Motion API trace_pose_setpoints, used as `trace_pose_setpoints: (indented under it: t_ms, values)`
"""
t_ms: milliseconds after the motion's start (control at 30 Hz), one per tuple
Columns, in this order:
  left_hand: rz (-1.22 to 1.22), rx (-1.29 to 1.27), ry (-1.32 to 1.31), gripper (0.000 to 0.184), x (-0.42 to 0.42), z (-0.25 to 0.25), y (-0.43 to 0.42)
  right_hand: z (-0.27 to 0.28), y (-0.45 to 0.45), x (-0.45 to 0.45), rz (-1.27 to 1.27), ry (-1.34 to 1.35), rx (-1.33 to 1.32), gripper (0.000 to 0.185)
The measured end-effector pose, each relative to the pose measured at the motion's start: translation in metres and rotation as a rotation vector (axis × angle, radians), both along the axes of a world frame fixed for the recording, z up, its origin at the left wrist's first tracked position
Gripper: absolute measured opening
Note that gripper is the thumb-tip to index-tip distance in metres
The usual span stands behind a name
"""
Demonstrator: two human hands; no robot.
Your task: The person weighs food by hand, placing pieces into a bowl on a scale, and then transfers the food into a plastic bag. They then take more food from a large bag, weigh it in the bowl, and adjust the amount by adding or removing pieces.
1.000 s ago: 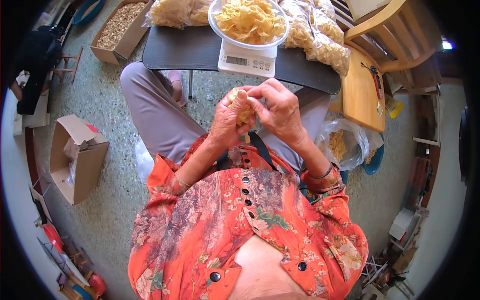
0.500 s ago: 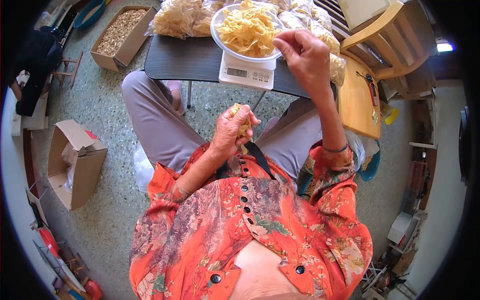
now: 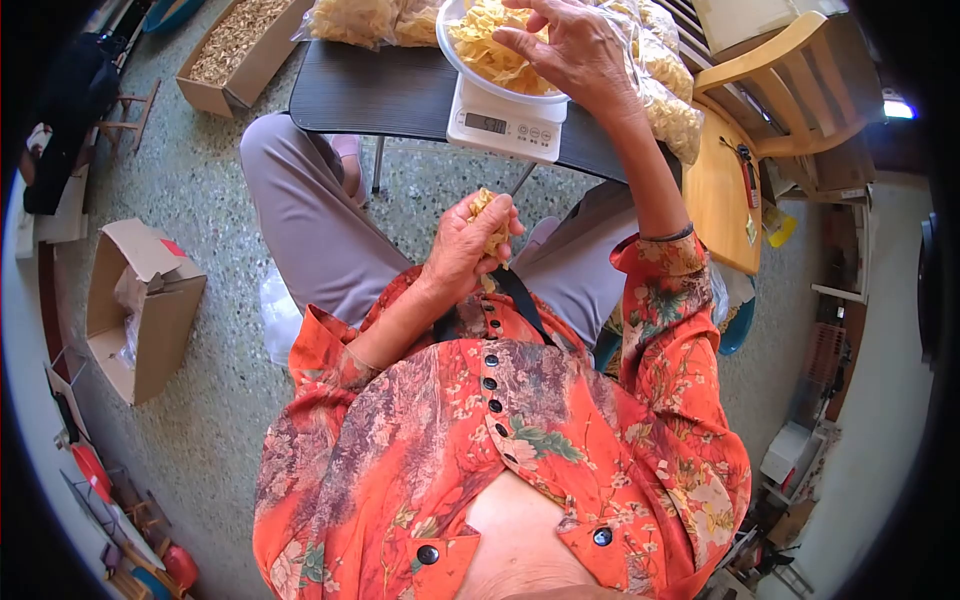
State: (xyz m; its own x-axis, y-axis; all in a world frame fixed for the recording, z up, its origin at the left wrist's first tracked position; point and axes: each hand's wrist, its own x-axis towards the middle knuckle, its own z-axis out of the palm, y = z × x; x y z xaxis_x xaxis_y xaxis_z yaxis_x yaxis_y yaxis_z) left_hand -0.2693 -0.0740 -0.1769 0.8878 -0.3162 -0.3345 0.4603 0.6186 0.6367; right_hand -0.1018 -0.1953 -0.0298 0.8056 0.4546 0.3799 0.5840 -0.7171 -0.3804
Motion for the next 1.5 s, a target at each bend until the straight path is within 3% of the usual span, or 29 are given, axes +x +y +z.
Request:
trace_pose_setpoints:
  t_ms: [133, 300, 433, 500, 533, 1233, 1500]
  values:
    - [-0.001, 0.001, 0.003, 0.023, 0.000, -0.001, 0.001, -0.008, -0.001, 0.005, 0.003, 0.012, 0.075, 0.031]
    - [-0.008, -0.003, 0.000, 0.023, 0.001, -0.003, 0.000, -0.003, -0.001, -0.003, -0.056, 0.233, 0.305, 0.021]
    - [-0.020, 0.014, 0.016, 0.024, 0.000, -0.002, -0.001, -0.001, -0.007, -0.002, -0.029, 0.068, 0.306, 0.019]
    - [-0.026, 0.021, 0.014, 0.024, 0.003, -0.002, -0.001, 0.001, -0.011, -0.002, -0.070, 0.068, 0.402, 0.019]
    - [-0.022, 0.009, 0.006, 0.024, 0.002, -0.003, -0.001, -0.006, -0.015, 0.004, -0.022, 0.220, 0.629, 0.020]
    - [0.072, -0.058, -0.025, 0.012, 0.006, -0.008, -0.001, -0.024, -0.042, -0.037, -0.088, 0.274, 0.847, 0.023]
    - [0.070, -0.082, -0.010, 0.026, 0.006, -0.008, 0.000, -0.031, -0.038, -0.061, 0.023, 0.213, 0.792, 0.021]
